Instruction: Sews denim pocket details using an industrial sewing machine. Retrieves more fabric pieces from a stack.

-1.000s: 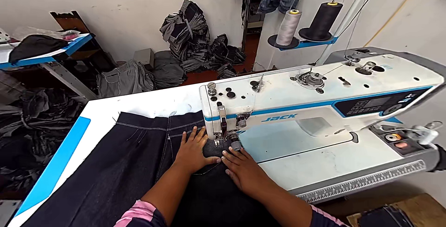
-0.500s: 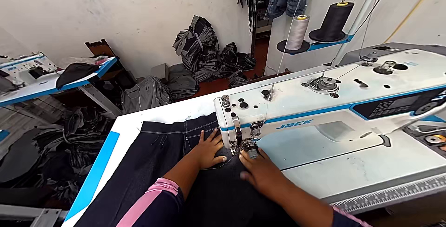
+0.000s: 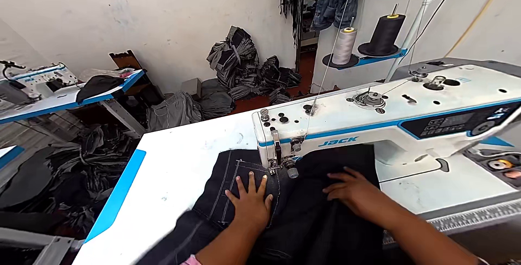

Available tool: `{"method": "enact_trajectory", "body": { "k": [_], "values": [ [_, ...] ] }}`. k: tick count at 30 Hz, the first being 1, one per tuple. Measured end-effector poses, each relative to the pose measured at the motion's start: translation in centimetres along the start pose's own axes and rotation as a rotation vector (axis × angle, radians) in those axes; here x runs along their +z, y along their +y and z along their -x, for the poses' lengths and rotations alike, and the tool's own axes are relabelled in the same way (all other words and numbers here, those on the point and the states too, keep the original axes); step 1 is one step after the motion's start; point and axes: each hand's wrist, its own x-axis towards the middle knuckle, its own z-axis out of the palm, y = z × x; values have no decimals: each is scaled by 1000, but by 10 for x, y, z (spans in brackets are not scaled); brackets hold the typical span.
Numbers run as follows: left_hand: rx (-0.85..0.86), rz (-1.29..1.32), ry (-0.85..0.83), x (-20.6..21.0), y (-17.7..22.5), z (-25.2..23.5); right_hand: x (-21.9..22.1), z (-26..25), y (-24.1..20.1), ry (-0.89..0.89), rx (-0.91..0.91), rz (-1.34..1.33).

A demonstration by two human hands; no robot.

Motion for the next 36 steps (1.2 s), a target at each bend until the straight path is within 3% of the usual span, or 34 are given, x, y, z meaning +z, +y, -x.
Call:
{"method": "enact_trajectory", "body": {
  "k": [2,4,7,10,13,21,23,25,27,29,31,33,34,36],
  "values": [
    [-73,-4,-19,3,12,5,-5,-9,-25,11,122,-12],
    [-82,-10,-29,3,13,3,12,-23,-70,127,105,-103],
    [-73,-32,-30,1,10,-2,45,-40,-105,-176,193,-154],
    [-86,-58,-38,-5,8,-12,61,-51,-92,-204,202,-95],
    [-120,-55,-42,-11,12,-21,48,-62,-81,-296,196,-112],
    [-148,-64,-64,-25,13,-47,41,-85,-53,-314,124,-108],
    [-66,-100,-109,-32,3,-50,37,-87,-53,-337,145,-93],
    [133,-161,-125,-35,-16,-51,30,-81,-77,-380,261,-77],
    [409,-204,-85,-31,-41,-57,34,-59,-119,-267,321,-135],
    [537,-182,-51,-25,-53,-62,59,-31,-140,-120,241,-156],
    [460,-125,-26,-16,-47,-53,79,-13,-118,53,111,-35],
    [286,-53,29,-6,-29,-35,80,-8,-69,221,3,87],
    [191,-29,49,-2,-18,-27,70,-8,-43,221,11,104],
    [63,-6,46,1,1,-19,40,-12,-16,5,119,83]
  ]
}}
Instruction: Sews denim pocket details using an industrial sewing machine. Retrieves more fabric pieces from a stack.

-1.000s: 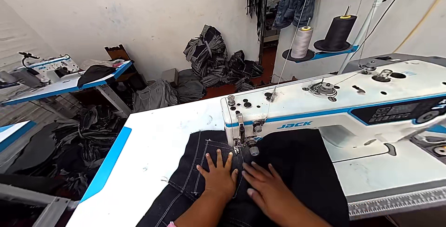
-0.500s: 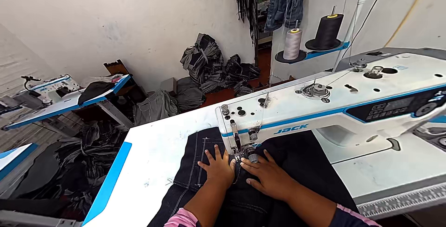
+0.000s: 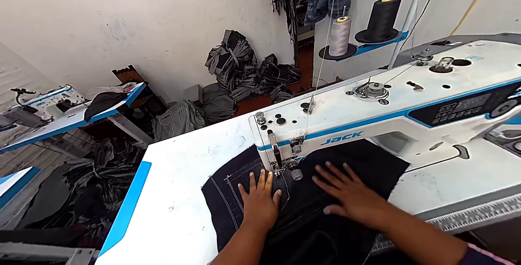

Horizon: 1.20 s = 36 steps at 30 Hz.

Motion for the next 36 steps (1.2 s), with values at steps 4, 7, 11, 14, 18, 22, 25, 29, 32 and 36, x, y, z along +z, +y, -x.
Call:
{"method": "enact_trajectory", "body": {
  "k": [4,7,11,14,18,22,25,29,32,36],
  "values": [
    [-7,14,-63,-2,5,1,-26,-11,-60,-318,145,-246],
    [3,13,-81,-7,-4,-6,26,-12,-84,-47,6,-150],
    [5,-5,-88,-15,-5,-19,23,-28,-75,-119,16,-122],
    [-30,-14,-86,-19,-3,-28,8,-44,-64,-284,38,-172],
    [-49,4,-66,-21,-6,-40,7,-55,-54,-295,27,-165],
    [-61,22,-30,-22,-10,-48,9,-64,-44,-284,7,-180],
    [-55,26,-38,-23,-6,-52,6,-64,-38,-296,11,-173],
    [-30,39,-49,-25,-19,-50,15,-67,-40,-239,-39,-168],
    [164,-27,-87,-37,-35,-58,12,-65,-31,-242,-50,-197],
    [447,-57,-100,-39,-73,-73,-10,-62,-41,-380,-101,-371]
  ]
}}
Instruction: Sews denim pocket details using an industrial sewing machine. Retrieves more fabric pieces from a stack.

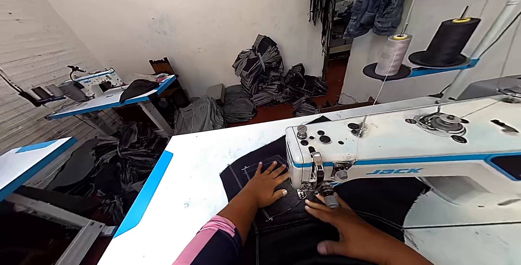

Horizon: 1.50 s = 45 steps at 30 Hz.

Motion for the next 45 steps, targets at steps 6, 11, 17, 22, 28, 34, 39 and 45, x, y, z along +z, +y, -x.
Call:
{"method": "enact_trajectory", "body": {
  "k": [6,11,17,22,28,34,39,45],
  "values": [
    [-215,73,29,13,23,12,11,42,-88,-346,-62,257],
    [-675,109,-99,23,120,39,-40,56,-11,-224,376,594],
    [-404,108,86,56,119,45,2,42,-65,95,221,217],
    [-308,191,126,60,94,49,64,34,-48,477,135,241],
    [-238,150,95,56,78,54,87,32,-39,679,-112,434],
    [-253,134,22,50,78,53,94,36,-42,715,-138,577],
    [-240,140,76,43,65,39,94,39,-43,535,-29,479],
    [-218,123,123,31,46,18,63,22,-43,233,122,346]
  ]
}}
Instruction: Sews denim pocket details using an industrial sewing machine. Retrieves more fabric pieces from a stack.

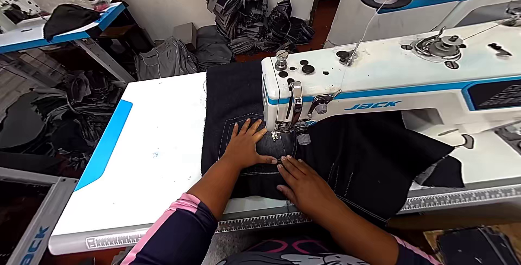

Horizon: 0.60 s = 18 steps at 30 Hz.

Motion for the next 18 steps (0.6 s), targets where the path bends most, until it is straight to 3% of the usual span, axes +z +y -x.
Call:
{"method": "enact_trajectory", "body": {
  "k": [2,18],
  "values": [
    [1,-8,2,-3,-5,-10,-1,-10,5,-31,17,-6],
    [-79,26,33,-32,-23,-54,23,-52,19,343,62,50]
  ]
}}
